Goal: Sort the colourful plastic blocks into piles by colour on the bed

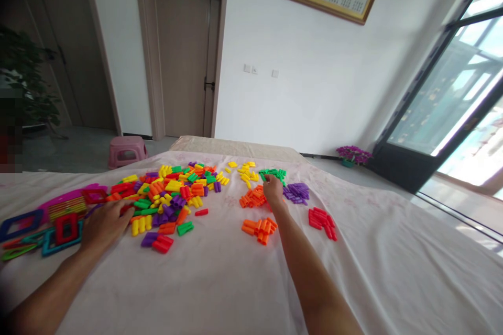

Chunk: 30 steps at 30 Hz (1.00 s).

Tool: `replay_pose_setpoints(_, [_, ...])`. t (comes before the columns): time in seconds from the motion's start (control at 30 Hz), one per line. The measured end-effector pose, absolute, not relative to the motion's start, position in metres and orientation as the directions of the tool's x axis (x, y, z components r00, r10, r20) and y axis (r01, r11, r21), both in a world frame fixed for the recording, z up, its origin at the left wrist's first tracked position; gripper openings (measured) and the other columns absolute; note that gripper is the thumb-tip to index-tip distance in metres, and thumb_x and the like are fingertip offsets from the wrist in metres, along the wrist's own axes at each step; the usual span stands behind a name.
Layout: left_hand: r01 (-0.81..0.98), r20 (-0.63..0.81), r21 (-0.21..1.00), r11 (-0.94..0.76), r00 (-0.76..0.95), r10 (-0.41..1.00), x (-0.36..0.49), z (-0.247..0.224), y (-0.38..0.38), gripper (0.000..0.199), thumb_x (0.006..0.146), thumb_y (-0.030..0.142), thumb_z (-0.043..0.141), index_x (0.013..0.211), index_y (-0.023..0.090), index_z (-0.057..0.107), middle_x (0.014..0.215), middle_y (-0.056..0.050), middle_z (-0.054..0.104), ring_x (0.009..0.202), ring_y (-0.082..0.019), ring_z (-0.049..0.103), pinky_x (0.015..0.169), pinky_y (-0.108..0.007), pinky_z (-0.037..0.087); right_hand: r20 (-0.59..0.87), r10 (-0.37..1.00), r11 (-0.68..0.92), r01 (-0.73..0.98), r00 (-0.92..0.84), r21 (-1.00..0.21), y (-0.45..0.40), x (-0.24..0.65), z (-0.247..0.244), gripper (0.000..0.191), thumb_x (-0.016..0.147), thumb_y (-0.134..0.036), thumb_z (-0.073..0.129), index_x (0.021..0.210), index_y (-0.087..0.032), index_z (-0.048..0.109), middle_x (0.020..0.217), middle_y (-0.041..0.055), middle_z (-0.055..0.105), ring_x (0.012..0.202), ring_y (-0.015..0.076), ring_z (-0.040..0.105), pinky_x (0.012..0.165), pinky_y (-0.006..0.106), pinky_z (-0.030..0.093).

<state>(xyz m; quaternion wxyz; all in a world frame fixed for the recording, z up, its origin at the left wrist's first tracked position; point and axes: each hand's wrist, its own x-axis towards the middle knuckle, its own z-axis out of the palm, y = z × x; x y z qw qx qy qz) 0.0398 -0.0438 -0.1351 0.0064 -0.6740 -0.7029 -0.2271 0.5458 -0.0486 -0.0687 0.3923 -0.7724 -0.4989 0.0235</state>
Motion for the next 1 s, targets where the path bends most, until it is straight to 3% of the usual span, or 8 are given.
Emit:
replay_pose_setpoints(0.1, [0.95,0.311,0.312,-0.007,-0.095,0.946,0.04,-0.135,-0.043,0.055,0.102,0.043,0.034,0.128,0.018,0.076,0.131,-0.019,0.072,0.121,-0.039,0.065,0.102,-0.052,0.049,0.351,0.75,-0.229,0.718,0.561,-0.658,-0.044,0.562,-0.063,0.046,0.088,-0.014,0.054,0.128,-0.015,0.076,0.13,0.0138,0.077,0.122,0.026,0.071,0.105,0.035,0.053])
replay_pose_setpoints(0.23, [0.953,0.302,0.302,0.004,-0.1,0.948,0.041,-0.133,-0.044,0.052,0.102,0.043,0.036,0.127,0.021,0.077,0.13,-0.017,0.073,0.121,-0.037,0.066,0.102,-0.049,0.049,0.378,0.781,-0.114,0.708,0.497,-0.697,-0.052,0.532,-0.072,0.044,0.089,-0.014,0.053,0.124,-0.017,0.078,0.125,0.0109,0.079,0.115,0.0242,0.073,0.105,0.037,0.054])
replay_pose_setpoints(0.4, [0.951,0.301,0.307,0.014,-0.111,0.947,0.043,-0.13,-0.046,0.053,0.101,0.043,0.036,0.128,0.021,0.076,0.133,-0.015,0.072,0.122,-0.036,0.065,0.103,-0.049,0.049,0.404,0.908,0.18,0.77,0.109,-0.613,-0.085,0.444,-0.096,0.035,0.092,-0.011,0.056,0.117,-0.02,0.079,0.118,0.0082,0.08,0.111,0.0224,0.074,0.101,0.036,0.056])
replay_pose_setpoints(0.5, [0.948,0.294,0.318,0.002,-0.101,0.95,0.042,-0.129,-0.046,0.054,0.101,0.043,0.036,0.128,0.019,0.075,0.13,-0.017,0.073,0.12,-0.037,0.065,0.102,-0.05,0.049,0.379,0.917,0.324,0.793,-0.127,-0.516,-0.105,0.4,-0.103,0.038,0.097,-0.011,0.058,0.13,-0.021,0.074,0.13,0.0099,0.076,0.12,0.0225,0.07,0.106,0.035,0.053])
replay_pose_setpoints(0.6, [0.943,0.3,0.332,-0.004,-0.101,0.948,0.042,-0.13,-0.046,0.053,0.101,0.042,0.037,0.129,0.018,0.075,0.129,-0.018,0.073,0.119,-0.037,0.065,0.102,-0.05,0.048,0.299,0.924,0.353,0.831,-0.239,-0.429,-0.116,0.376,-0.103,0.038,0.101,-0.016,0.059,0.137,-0.021,0.071,0.137,0.0104,0.072,0.128,0.0232,0.065,0.11,0.034,0.049])
replay_pose_setpoints(0.8, [0.944,0.312,0.33,0.001,-0.11,0.944,0.043,-0.131,-0.046,0.052,0.1,0.041,0.038,0.127,0.019,0.077,0.131,-0.017,0.073,0.121,-0.037,0.065,0.101,-0.05,0.049,0.225,0.946,0.293,0.914,-0.234,-0.28,-0.117,0.366,-0.104,0.028,0.109,-0.032,0.055,0.126,-0.025,0.076,0.118,0.0084,0.074,0.113,0.0222,0.065,0.097,0.031,0.049])
replay_pose_setpoints(1.0, [0.948,0.3,0.318,-0.01,-0.09,0.95,0.038,-0.135,-0.042,0.053,0.101,0.043,0.038,0.128,0.018,0.076,0.129,-0.019,0.073,0.12,-0.038,0.065,0.102,-0.051,0.048,0.28,0.937,0.293,0.91,-0.211,-0.295,-0.119,0.381,-0.103,0.026,0.106,-0.023,0.056,0.122,-0.025,0.077,0.114,0.0078,0.074,0.11,0.0219,0.063,0.093,0.031,0.049])
